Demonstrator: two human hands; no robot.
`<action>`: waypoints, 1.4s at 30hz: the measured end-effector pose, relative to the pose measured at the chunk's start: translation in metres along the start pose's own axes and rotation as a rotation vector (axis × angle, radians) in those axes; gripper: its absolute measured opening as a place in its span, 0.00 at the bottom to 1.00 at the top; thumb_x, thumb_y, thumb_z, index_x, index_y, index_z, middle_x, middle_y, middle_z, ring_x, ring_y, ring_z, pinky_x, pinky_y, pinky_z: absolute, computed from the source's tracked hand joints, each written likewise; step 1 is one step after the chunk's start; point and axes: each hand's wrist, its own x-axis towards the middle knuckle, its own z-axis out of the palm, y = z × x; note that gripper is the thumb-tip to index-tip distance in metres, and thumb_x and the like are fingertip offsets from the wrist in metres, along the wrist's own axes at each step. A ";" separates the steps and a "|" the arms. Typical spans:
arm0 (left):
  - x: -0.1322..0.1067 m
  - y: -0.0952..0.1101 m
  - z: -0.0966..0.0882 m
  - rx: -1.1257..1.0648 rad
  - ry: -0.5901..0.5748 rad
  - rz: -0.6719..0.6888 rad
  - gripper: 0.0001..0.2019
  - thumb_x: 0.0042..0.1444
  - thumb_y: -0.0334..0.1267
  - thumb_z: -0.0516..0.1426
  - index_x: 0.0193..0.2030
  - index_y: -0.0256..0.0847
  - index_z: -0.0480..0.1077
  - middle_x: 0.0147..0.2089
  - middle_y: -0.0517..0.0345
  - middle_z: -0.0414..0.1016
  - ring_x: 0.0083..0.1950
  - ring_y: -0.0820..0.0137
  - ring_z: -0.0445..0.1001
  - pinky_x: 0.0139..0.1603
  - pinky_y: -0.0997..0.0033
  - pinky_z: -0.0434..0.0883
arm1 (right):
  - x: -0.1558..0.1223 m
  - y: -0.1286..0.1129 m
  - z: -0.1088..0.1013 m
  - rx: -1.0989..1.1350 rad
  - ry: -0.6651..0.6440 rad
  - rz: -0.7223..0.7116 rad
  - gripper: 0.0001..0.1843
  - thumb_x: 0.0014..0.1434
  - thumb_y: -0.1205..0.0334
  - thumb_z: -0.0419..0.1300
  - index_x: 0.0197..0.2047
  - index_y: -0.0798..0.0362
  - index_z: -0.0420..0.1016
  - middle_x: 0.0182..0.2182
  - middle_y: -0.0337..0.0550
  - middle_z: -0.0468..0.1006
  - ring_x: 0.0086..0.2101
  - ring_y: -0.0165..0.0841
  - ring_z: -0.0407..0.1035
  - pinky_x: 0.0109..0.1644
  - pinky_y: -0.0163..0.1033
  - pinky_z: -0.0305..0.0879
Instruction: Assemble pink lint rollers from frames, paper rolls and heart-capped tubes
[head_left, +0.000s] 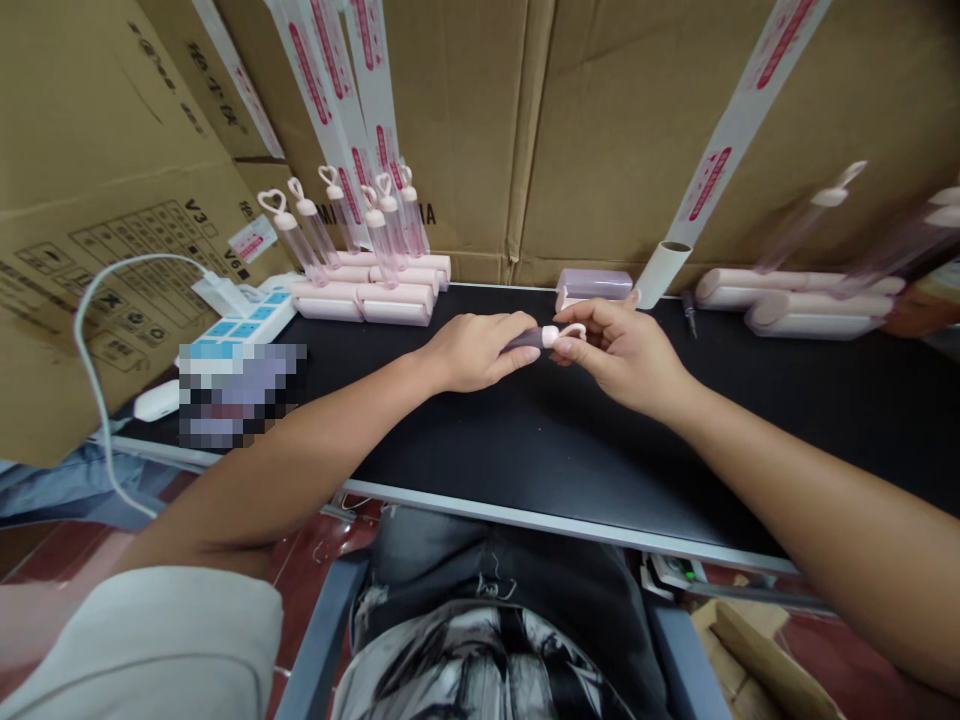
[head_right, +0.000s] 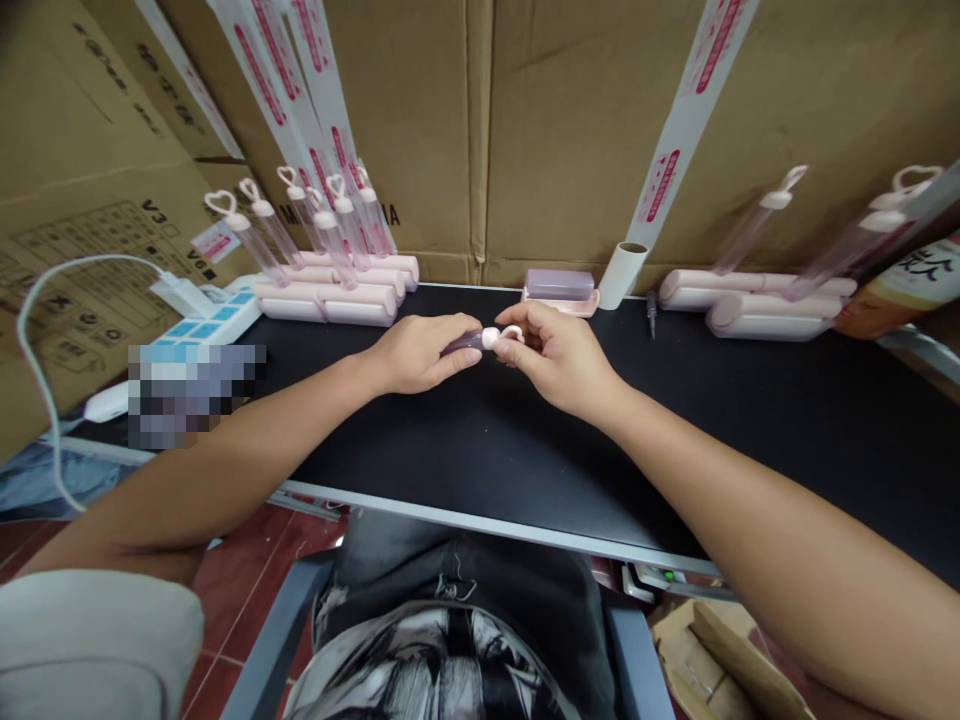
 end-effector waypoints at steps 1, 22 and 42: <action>0.000 -0.001 0.000 0.005 -0.002 0.003 0.25 0.75 0.59 0.46 0.62 0.44 0.71 0.53 0.50 0.86 0.48 0.58 0.85 0.44 0.62 0.73 | 0.000 0.001 -0.001 -0.019 -0.032 0.000 0.24 0.61 0.36 0.74 0.47 0.46 0.84 0.33 0.42 0.84 0.33 0.39 0.79 0.41 0.45 0.76; 0.001 0.023 -0.019 0.319 -0.201 0.003 0.24 0.77 0.60 0.49 0.58 0.41 0.72 0.48 0.49 0.87 0.48 0.54 0.87 0.35 0.63 0.62 | -0.001 -0.002 -0.007 -0.338 -0.315 -0.088 0.20 0.73 0.45 0.59 0.33 0.49 0.76 0.25 0.40 0.81 0.25 0.35 0.75 0.33 0.40 0.66; -0.001 0.031 -0.022 0.396 -0.225 0.048 0.25 0.77 0.59 0.49 0.58 0.40 0.73 0.43 0.48 0.87 0.43 0.53 0.87 0.34 0.64 0.62 | -0.005 -0.009 -0.006 -0.472 -0.346 -0.212 0.24 0.75 0.43 0.55 0.32 0.50 0.69 0.24 0.39 0.73 0.24 0.32 0.63 0.31 0.39 0.56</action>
